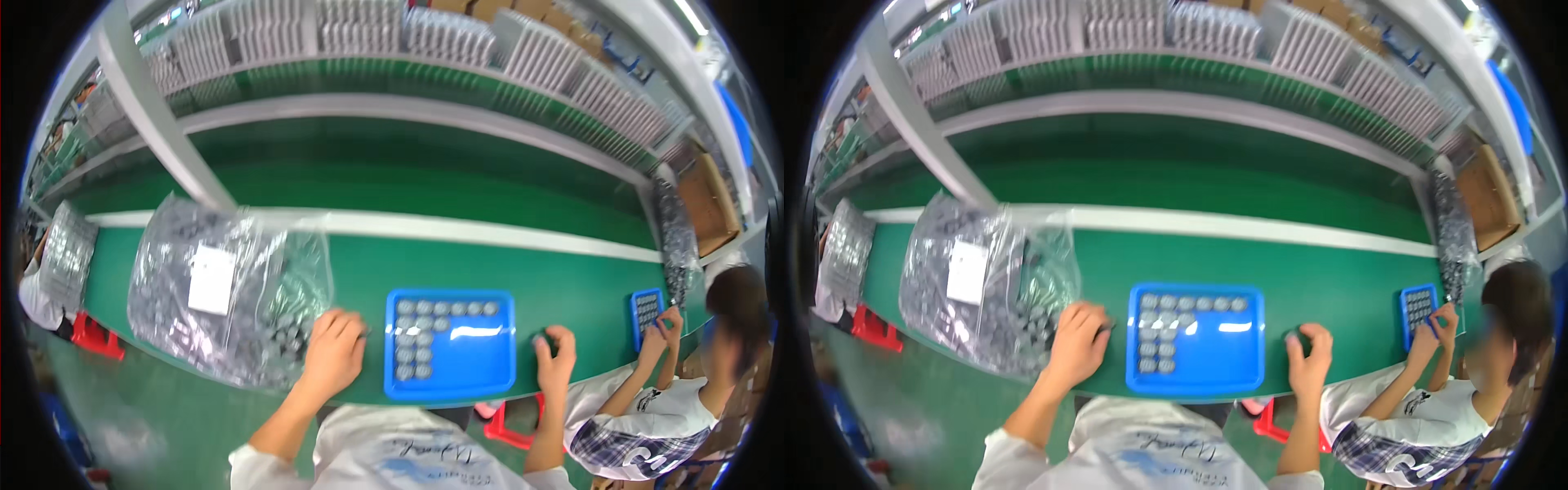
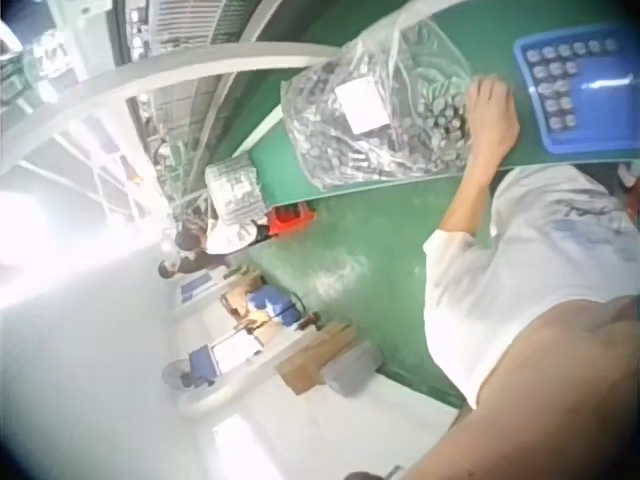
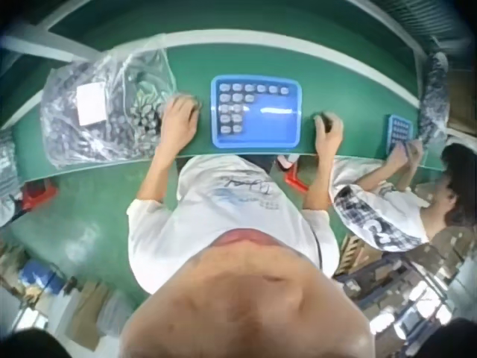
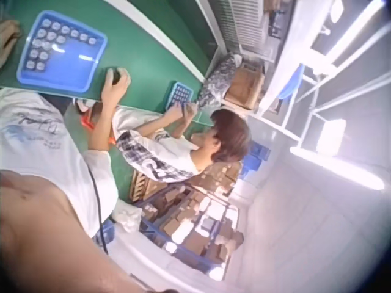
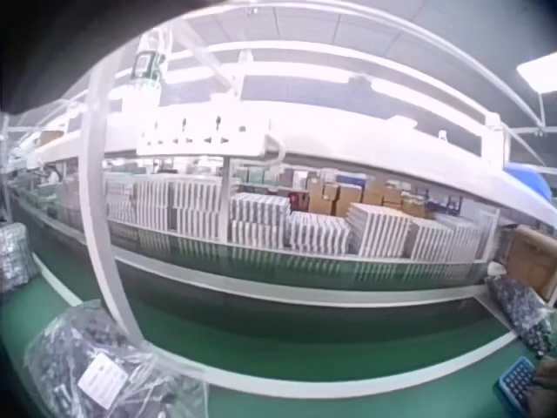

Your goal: Placing small electronic components from a bulk bag into a sorting tray.

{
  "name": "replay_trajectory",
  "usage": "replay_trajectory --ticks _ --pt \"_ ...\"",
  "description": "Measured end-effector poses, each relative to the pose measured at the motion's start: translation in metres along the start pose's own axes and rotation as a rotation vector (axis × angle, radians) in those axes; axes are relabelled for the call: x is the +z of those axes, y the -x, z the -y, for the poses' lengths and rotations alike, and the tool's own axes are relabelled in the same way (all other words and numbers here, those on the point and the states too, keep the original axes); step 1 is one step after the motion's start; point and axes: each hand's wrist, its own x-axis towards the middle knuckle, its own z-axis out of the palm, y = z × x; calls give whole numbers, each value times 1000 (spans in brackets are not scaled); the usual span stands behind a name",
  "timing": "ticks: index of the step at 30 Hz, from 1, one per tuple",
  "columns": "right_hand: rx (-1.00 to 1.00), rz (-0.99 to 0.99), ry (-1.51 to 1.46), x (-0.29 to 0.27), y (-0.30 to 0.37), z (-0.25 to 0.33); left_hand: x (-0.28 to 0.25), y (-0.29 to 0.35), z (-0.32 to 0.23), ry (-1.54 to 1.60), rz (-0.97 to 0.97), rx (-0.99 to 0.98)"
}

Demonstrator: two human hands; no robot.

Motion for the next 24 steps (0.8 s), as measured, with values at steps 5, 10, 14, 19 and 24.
replay_trajectory --ticks 5,10,14,19,24 --pt "-144 106 73 -18 6 6 1 -10 -5 -101 -31 39" --pt "-131 132 121 -6 1 0 -15 -9 3 -165 69 32" --pt "-161 130 186 -4 7 -9 -12 0 14 19 134 -18" --pt "-252 133 314 -11 9 4 -8 6 8 -25 76 43" --pt "-221 189 166 -12 -7 -2 -3 -2 1 -172 29 80"
